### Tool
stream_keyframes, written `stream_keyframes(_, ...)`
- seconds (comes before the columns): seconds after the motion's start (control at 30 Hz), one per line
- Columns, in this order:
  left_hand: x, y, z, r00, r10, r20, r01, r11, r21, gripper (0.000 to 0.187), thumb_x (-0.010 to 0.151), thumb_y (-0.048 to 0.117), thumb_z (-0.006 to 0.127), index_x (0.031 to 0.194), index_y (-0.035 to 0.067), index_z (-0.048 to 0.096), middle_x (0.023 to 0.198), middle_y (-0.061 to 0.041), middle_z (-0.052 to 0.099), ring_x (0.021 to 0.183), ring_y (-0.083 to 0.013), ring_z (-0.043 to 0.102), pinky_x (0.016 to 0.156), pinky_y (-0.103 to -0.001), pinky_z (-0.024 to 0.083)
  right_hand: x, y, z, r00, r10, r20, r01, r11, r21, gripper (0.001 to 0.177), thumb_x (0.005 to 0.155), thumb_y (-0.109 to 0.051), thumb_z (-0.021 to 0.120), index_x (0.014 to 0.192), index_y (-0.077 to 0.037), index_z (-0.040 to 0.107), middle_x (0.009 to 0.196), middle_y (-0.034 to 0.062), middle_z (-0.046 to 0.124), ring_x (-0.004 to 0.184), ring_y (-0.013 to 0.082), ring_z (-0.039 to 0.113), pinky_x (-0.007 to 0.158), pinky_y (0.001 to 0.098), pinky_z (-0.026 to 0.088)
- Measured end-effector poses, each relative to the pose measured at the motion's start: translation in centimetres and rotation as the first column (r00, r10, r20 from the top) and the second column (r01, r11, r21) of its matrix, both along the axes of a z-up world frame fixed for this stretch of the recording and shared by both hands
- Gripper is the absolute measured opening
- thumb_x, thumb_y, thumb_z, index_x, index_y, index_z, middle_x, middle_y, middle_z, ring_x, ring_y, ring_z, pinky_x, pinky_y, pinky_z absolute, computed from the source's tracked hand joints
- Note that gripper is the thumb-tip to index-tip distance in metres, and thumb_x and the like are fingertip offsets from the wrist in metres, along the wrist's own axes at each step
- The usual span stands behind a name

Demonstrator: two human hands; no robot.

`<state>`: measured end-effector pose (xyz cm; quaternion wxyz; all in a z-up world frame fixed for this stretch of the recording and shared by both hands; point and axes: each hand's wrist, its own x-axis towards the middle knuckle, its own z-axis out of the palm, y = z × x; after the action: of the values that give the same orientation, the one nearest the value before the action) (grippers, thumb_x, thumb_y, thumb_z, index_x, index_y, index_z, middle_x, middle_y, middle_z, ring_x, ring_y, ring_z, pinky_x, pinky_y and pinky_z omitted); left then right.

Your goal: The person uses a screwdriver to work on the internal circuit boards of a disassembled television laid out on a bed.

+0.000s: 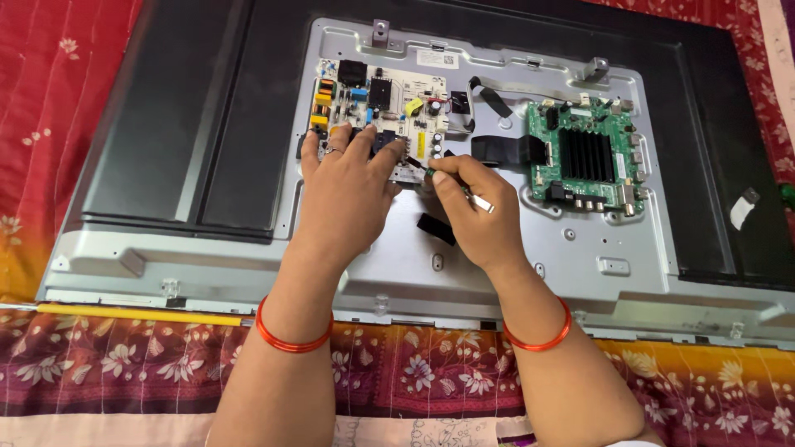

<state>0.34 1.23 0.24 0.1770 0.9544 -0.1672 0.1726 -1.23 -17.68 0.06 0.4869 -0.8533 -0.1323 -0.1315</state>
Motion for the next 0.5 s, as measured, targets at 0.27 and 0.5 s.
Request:
stream_keyframes(0.27,0.38,-0.06,-0.34,1.000,0.004,-0.013,-0.004,1.000,0.011,0.050,0.086,0.026,0.072,0.135,0.017,0.065,0.140,-0.015,0.060,0.133,-0.0409,0.050,0.110,-0.069,0.024,-0.03,0.07,-0.21,0.999,-0.035,-0.040,0.036,0.999,0.009,0.020,0.102,-0.014,0.061,0.114,-0.003,0.073,0.093,0.0043,0.075,0.084,0.0086,0.066,0.076,0.0241,0.052)
stream_keyframes(0.5,0.65,0.23,-0.79,1.000,0.012,-0.005,-0.012,0.999,0.045,0.051,0.090,0.023,0.068,0.139,0.009,0.061,0.142,-0.011,0.062,0.135,-0.0358,0.050,0.112,-0.065,0.026,-0.06,0.17,-0.30,1.000,0.002,0.025,-0.001,1.000,-0.025,0.020,0.103,-0.014,0.061,0.114,-0.002,0.072,0.095,0.0044,0.075,0.087,0.0090,0.068,0.078,0.0242,0.052)
